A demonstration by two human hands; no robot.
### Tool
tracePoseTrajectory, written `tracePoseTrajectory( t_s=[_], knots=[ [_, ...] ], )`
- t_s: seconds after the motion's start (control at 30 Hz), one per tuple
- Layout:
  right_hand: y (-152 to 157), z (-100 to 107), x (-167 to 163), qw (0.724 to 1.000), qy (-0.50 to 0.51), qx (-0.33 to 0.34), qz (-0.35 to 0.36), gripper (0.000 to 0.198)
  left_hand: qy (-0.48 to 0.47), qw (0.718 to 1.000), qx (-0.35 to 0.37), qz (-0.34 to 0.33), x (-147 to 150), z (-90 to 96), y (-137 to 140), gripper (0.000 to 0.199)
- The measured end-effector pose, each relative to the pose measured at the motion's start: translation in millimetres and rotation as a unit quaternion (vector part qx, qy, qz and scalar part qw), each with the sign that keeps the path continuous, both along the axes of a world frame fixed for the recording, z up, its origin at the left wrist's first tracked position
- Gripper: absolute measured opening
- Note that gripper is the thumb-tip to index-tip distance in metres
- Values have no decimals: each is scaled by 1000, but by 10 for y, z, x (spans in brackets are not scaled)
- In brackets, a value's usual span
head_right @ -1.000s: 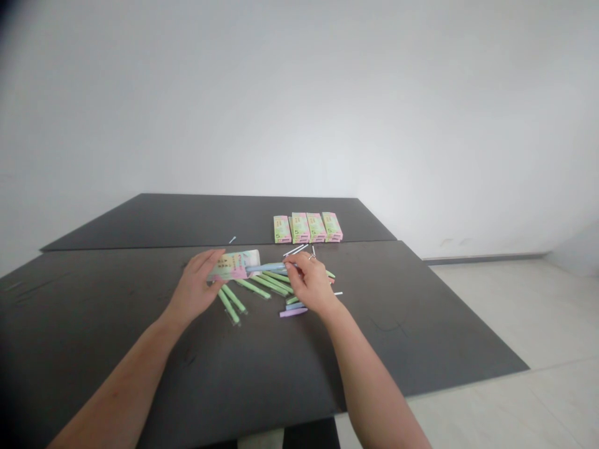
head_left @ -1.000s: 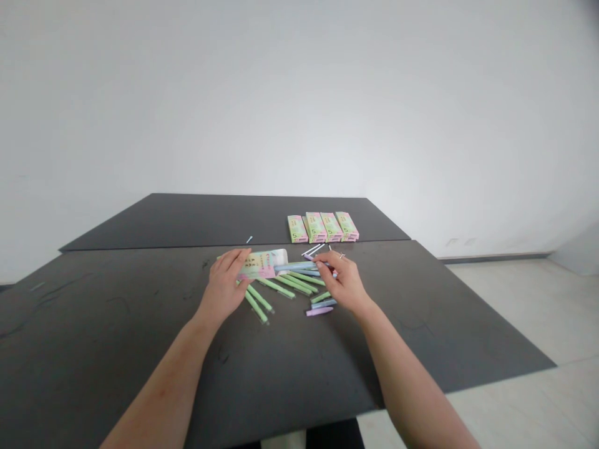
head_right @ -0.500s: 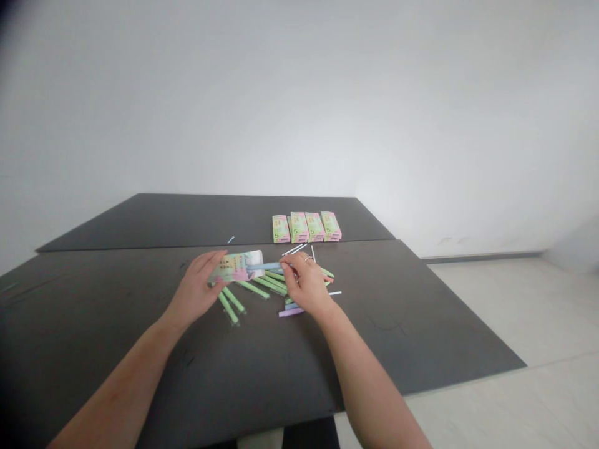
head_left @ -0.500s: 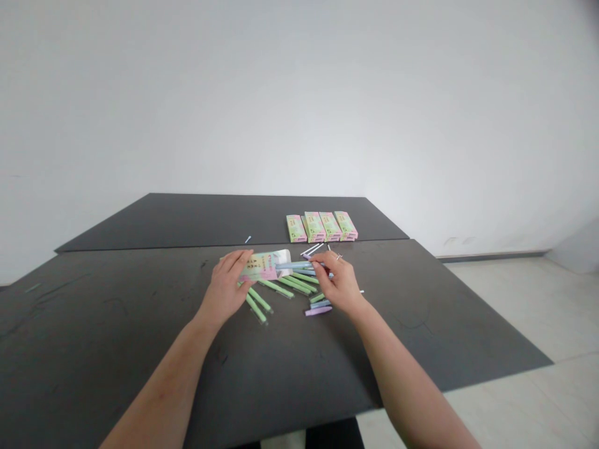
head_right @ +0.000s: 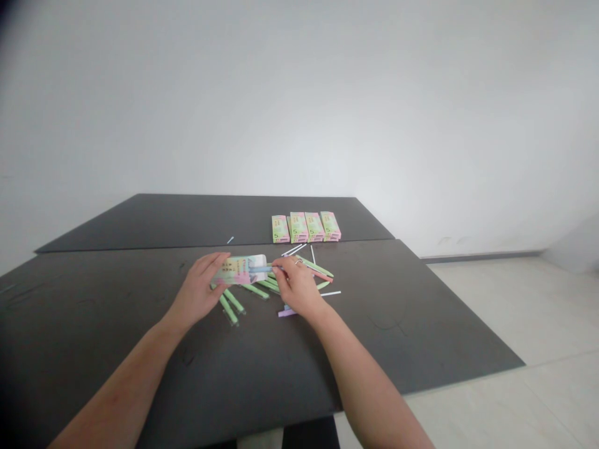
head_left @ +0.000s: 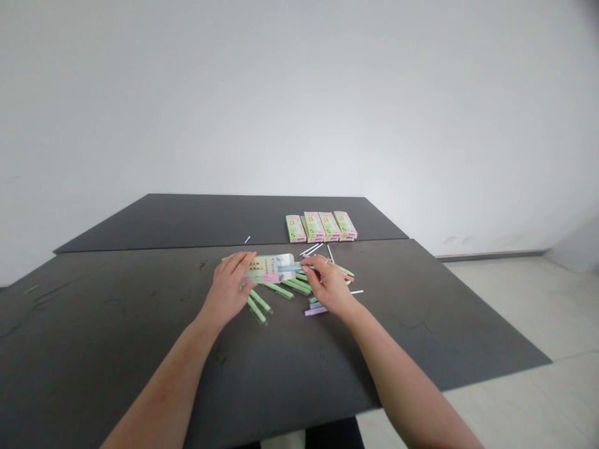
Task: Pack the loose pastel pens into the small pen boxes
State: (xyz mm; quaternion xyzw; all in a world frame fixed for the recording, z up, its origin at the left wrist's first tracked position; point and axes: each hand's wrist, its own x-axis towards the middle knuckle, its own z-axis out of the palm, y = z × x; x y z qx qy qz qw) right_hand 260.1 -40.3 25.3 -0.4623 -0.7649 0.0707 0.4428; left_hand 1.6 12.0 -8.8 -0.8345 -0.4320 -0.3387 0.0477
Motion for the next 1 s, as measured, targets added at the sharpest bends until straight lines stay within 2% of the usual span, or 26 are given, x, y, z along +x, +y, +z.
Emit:
tracePoseTrajectory(
  t_s=[0.3, 0.73, 1.0],
  knots=[
    [33, -130, -116, 1000, -4, -15, 12, 16, 9, 1000, -8, -8, 9, 13, -11, 58],
    [-75, 24, -40, 998, 4, 53, -26, 16, -8, 1000, -16, -13, 20, 2, 6, 60],
    [-70, 64, 131, 994, 53, 46, -79, 17, -19, 1000, 11, 8, -93, -50, 87, 57]
  ],
)
